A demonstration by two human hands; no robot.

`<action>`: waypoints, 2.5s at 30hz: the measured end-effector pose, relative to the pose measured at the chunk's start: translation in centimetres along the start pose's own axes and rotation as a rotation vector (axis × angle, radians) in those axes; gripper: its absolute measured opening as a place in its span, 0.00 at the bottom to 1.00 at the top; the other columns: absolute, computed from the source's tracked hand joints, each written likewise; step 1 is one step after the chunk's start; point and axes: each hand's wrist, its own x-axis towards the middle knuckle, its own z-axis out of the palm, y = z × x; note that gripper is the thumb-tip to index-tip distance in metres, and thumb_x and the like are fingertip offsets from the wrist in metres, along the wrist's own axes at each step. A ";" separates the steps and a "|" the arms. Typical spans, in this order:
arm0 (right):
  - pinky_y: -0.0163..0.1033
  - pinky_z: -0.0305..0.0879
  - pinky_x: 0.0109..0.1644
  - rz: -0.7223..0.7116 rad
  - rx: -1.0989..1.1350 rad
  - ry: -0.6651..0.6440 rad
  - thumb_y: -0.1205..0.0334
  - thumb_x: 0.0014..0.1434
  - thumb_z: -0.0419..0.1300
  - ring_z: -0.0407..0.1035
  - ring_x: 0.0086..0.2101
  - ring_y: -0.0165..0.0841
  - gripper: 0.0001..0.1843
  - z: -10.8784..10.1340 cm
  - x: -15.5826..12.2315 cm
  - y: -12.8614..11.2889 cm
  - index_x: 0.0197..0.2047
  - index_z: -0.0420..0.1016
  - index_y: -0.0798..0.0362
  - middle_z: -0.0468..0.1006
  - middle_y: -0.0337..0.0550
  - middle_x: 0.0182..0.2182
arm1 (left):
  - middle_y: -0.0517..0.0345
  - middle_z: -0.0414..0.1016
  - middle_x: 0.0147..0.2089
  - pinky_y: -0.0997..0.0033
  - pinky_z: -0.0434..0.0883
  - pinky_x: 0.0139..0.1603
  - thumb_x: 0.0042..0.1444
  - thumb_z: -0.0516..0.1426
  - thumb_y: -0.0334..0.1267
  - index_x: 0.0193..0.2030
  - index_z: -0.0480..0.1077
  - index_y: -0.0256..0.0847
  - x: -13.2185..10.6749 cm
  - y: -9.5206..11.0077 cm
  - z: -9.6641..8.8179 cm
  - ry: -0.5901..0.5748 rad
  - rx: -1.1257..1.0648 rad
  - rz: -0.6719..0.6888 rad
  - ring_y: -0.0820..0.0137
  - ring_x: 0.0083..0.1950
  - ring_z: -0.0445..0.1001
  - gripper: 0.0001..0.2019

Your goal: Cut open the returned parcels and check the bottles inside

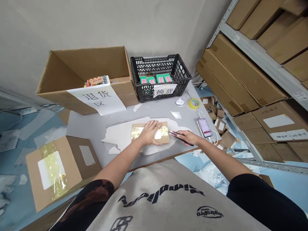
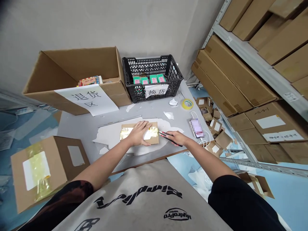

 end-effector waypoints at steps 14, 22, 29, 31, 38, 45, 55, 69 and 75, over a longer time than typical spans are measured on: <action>0.30 0.59 0.17 0.072 0.109 -0.036 0.37 0.62 0.51 0.62 0.16 0.27 0.27 0.9 -0.2 0.3 0.53 0.70 0.47 0.67 0.32 0.20 | 0.38 0.52 0.70 0.48 0.42 0.71 0.32 0.65 0.67 0.71 0.51 0.36 0.2 0.0 0.3 0.002 0.044 0.021 0.44 0.71 0.47 0.62; 0.31 0.57 0.16 0.108 0.101 -0.053 0.37 0.62 0.50 0.59 0.14 0.26 0.27 0.5 -1.4 0.3 0.53 0.71 0.47 0.67 0.32 0.19 | 0.39 0.52 0.70 0.47 0.42 0.71 0.32 0.65 0.67 0.71 0.51 0.39 0.2 0.4 -0.1 -0.024 0.041 0.020 0.45 0.71 0.47 0.61; 0.32 0.59 0.18 0.106 0.096 0.009 0.37 0.63 0.49 0.62 0.16 0.28 0.27 1.5 -1.9 0.9 0.54 0.69 0.46 0.67 0.31 0.20 | 0.39 0.50 0.71 0.47 0.42 0.71 0.32 0.65 0.67 0.71 0.50 0.38 0.1 0.3 0.0 -0.031 0.054 0.021 0.45 0.72 0.46 0.62; 0.33 0.61 0.21 0.099 0.091 0.077 0.39 0.64 0.48 0.64 0.18 0.29 0.25 2.4 -2.4 1.7 0.55 0.67 0.45 0.68 0.32 0.21 | 0.38 0.48 0.72 0.47 0.41 0.72 0.33 0.65 0.67 0.72 0.49 0.38 0.1 0.2 0.0 -0.050 0.052 0.021 0.45 0.73 0.45 0.62; 0.37 0.62 0.34 0.057 -0.340 0.285 0.48 0.66 0.47 0.70 0.29 0.36 0.16 4.1 -4.5 4.6 0.52 0.66 0.42 0.75 0.36 0.28 | 0.38 0.41 0.75 0.46 0.37 0.72 0.36 0.61 0.70 0.73 0.44 0.37 0.3 0.3 -0.4 -0.125 0.085 0.039 0.46 0.75 0.36 0.63; 0.44 0.61 0.49 -0.200 -0.695 0.330 0.52 0.69 0.45 0.68 0.46 0.42 0.23 4.1 -4.1 5.5 0.62 0.61 0.51 0.75 0.52 0.48 | 0.34 0.39 0.75 0.44 0.38 0.71 0.37 0.60 0.71 0.73 0.45 0.36 0.8 1.2 -1.1 -0.209 0.178 0.002 0.41 0.74 0.35 0.62; 0.45 0.55 0.49 -0.373 -0.907 0.370 0.51 0.68 0.49 0.63 0.42 0.42 0.24 2.8 -2.4 5.7 0.63 0.66 0.50 0.71 0.52 0.42 | 0.35 0.49 0.71 0.45 0.42 0.70 0.32 0.64 0.66 0.71 0.47 0.37 1.5 2.8 -1.2 -0.222 0.226 -0.072 0.39 0.71 0.49 0.62; 0.45 0.53 0.48 -0.460 -0.901 0.313 0.49 0.68 0.48 0.63 0.42 0.42 0.25 1.0 -0.4 5.2 0.63 0.67 0.49 0.73 0.51 0.41 | 0.36 0.51 0.71 0.46 0.44 0.71 0.34 0.65 0.64 0.71 0.48 0.38 1.5 2.6 -1.5 -0.209 0.160 -0.037 0.43 0.70 0.51 0.60; 0.46 0.53 0.49 -0.440 -0.967 0.282 0.49 0.67 0.50 0.65 0.43 0.42 0.23 -0.3 0.0 4.7 0.62 0.66 0.46 0.74 0.50 0.44 | 0.32 0.46 0.72 0.42 0.40 0.71 0.35 0.64 0.66 0.71 0.47 0.33 1.3 2.1 -0.7 -0.202 0.176 -0.025 0.39 0.72 0.43 0.62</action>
